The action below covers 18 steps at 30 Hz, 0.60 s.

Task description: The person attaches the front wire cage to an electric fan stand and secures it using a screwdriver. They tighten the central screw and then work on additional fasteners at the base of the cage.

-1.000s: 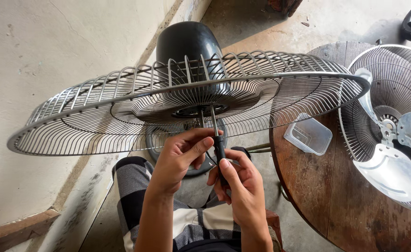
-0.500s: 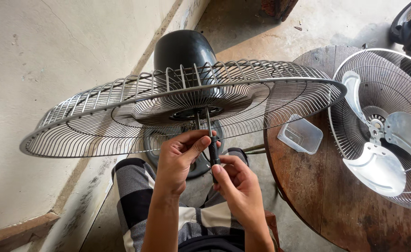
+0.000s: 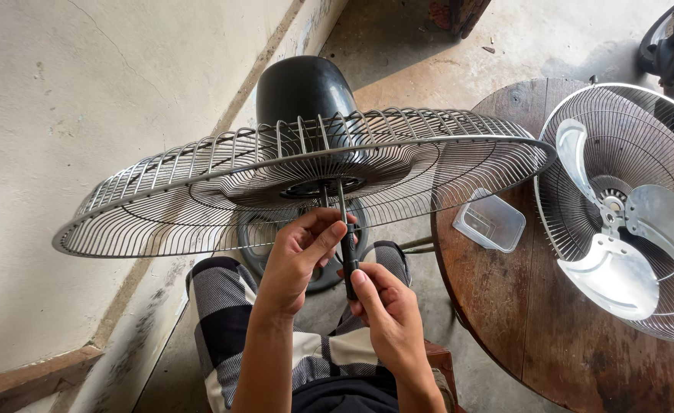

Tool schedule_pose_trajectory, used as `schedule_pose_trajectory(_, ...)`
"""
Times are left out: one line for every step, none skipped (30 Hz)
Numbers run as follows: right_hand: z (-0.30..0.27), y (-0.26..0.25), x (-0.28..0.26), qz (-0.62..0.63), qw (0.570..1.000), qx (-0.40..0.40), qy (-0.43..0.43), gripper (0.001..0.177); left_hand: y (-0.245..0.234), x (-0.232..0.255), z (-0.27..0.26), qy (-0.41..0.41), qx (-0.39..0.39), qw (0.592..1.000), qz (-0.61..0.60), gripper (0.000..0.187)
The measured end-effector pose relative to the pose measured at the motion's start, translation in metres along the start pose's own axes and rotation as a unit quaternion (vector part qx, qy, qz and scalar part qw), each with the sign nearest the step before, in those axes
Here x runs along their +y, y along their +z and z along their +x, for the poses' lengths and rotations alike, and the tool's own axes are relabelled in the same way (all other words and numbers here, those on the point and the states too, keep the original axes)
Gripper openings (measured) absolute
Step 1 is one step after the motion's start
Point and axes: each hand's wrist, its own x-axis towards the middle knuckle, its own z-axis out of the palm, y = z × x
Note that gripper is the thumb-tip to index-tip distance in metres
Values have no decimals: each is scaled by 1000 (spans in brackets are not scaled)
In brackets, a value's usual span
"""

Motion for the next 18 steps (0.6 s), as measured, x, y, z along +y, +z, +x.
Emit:
schedule_pose_trajectory(1, -1, 0, 19, 1000, -12, 6, 29, -2, 2, -1, -8, -14, 1000, -11, 27)
schedule_pose_trajectory(2, -3, 1, 38, 999, -23, 13, 30, -2, 3, -1, -18, -27, 999, -21, 29)
schedule_pose_trajectory(3, -4, 1, 56, 998, -34, 19, 31, -3, 5, -1, -17, -37, 999, -23, 29)
schedule_pose_trajectory(3, -5, 1, 80, 996, -46, 23, 32, -3, 5, -1, -16, -47, 998, -26, 29)
schedule_pose_trajectory(4, -5, 1, 102, 993, -58, 26, 33, -3, 6, -1, -15, -56, 998, -29, 30)
schedule_pose_trajectory(4, -6, 2, 125, 989, -70, 30, 35, -2, 5, -1, -11, -51, 998, -25, 28)
schedule_pose_trajectory(4, -7, 2, 129, 988, -78, 30, 36, -1, 5, -1, -8, -46, 999, -20, 27)
schedule_pose_trajectory(5, -8, 2, 132, 987, -86, 28, 37, 0, 4, 0, -3, -40, 999, -16, 25)
schedule_pose_trajectory(6, -9, 2, 136, 986, -93, 27, 38, 0, 3, 1, 2, -33, 999, -13, 24)
schedule_pose_trajectory(6, -9, 3, 127, 988, -83, 31, 37, 1, 2, 1, 6, -26, 1000, -11, 23)
schedule_pose_trajectory(5, -10, 4, 118, 990, -72, 35, 36, 2, 0, 1, 11, -19, 1000, -8, 22)
schedule_pose_trajectory(6, -11, 5, 109, 991, -62, 38, 35, 2, 0, 1, 8, -15, 1000, -13, 22)
schedule_pose_trajectory(5, -10, 5, 56, 997, -50, -1, 31, 2, 0, 1, 5, -12, 1000, -19, 23)
schedule_pose_trajectory(5, -10, 6, 2, 999, -38, -39, 27, 3, 0, 2, 2, -8, 1000, -24, 23)
schedule_pose_trajectory(5, -9, 6, -51, 995, -26, -78, 24, 3, 0, 2, 0, 3, 1000, -22, 23)
schedule_pose_trajectory(3, -10, 5, -91, 993, -11, -76, 23, 4, -1, 1, -3, 15, 1000, -20, 23)
schedule_pose_trajectory(-1, -11, 5, -131, 989, 3, -74, 23, 5, -2, 0, -6, 27, 999, -18, 23)
schedule_pose_trajectory(-3, -11, 4, -170, 983, 18, -71, 25, 5, -2, 0, -5, 31, 999, -23, 23)
